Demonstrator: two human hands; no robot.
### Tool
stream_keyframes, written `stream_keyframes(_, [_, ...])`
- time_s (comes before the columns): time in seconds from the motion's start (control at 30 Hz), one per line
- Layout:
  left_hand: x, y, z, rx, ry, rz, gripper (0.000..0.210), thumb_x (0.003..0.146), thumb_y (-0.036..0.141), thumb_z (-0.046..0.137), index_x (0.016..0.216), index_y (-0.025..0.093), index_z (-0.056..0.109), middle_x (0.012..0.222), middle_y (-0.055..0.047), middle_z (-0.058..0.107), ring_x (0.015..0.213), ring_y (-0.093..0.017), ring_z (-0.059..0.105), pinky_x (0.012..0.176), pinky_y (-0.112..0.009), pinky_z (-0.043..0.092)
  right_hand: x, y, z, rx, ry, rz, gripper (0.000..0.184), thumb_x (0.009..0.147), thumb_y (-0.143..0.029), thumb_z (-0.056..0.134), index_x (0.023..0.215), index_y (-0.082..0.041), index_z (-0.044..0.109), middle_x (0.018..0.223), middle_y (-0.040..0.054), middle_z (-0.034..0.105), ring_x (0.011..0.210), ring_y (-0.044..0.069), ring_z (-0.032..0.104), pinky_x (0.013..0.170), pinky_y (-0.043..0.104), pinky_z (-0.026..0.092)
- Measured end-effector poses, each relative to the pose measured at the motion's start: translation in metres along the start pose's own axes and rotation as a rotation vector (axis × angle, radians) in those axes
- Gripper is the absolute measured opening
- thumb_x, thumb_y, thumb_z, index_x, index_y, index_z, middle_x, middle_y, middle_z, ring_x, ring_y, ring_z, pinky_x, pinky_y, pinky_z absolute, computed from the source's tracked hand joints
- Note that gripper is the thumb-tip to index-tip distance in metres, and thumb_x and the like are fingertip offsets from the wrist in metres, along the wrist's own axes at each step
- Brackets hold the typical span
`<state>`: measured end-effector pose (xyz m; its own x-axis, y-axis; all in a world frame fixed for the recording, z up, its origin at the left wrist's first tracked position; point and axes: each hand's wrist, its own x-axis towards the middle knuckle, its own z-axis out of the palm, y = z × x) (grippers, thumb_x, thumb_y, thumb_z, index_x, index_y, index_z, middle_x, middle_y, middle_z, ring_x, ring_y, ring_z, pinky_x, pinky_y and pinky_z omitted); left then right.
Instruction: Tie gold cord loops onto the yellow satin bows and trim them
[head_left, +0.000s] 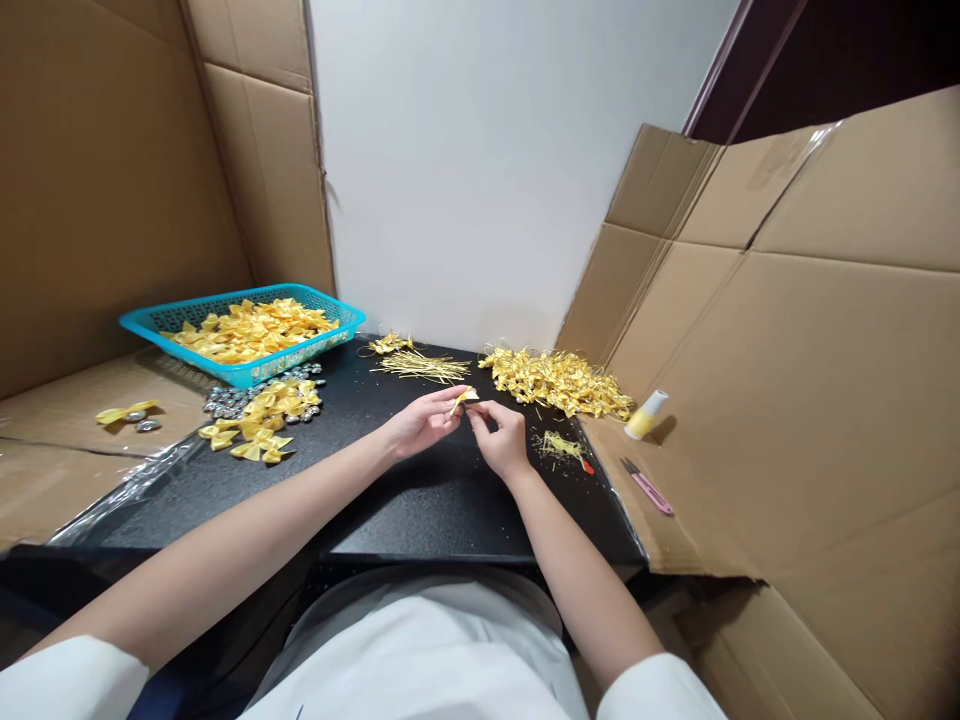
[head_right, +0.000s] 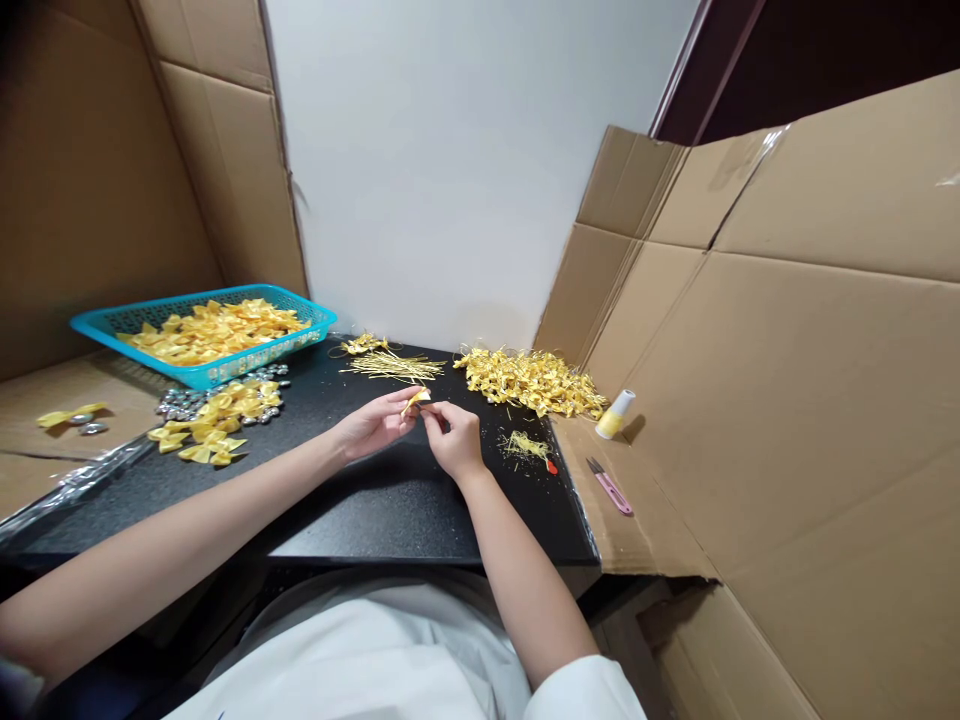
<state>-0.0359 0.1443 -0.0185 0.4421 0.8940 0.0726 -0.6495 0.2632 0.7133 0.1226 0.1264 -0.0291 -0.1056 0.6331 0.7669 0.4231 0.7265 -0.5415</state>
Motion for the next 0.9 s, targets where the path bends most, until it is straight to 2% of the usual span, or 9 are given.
stream_keyframes(0.37, [-0.0008,0.0005,0.0017,0.001,0.011,0.001,0.029,0.070,-0.005,0.062,0.095,0.008,0.069,0.082,-0.006,0.069,0.065,-0.007,0.062,0.062,-0.014,0.050,0.0004,-0.0018,-0.0003,-0.005,0.006,0.001,0.019,0.083,-0.026,0.055,0.078,-0.017,0.072,0.064,0.0024,0.067,0.054,0.013,0.056,0.056,0.024,0.045])
stream_keyframes(0.9, [-0.0002,0.0007,0.0001,-0.016,0.002,-0.008,0.028,0.071,-0.005,0.062,0.095,0.009,0.069,0.081,-0.006,0.069,0.064,-0.008,0.062,0.062,-0.014,0.051,0.0003,-0.0019,-0.0002,0.007,0.006,-0.003,0.020,0.084,-0.026,0.054,0.079,-0.018,0.071,0.067,0.0031,0.068,0.055,0.013,0.056,0.056,0.025,0.045])
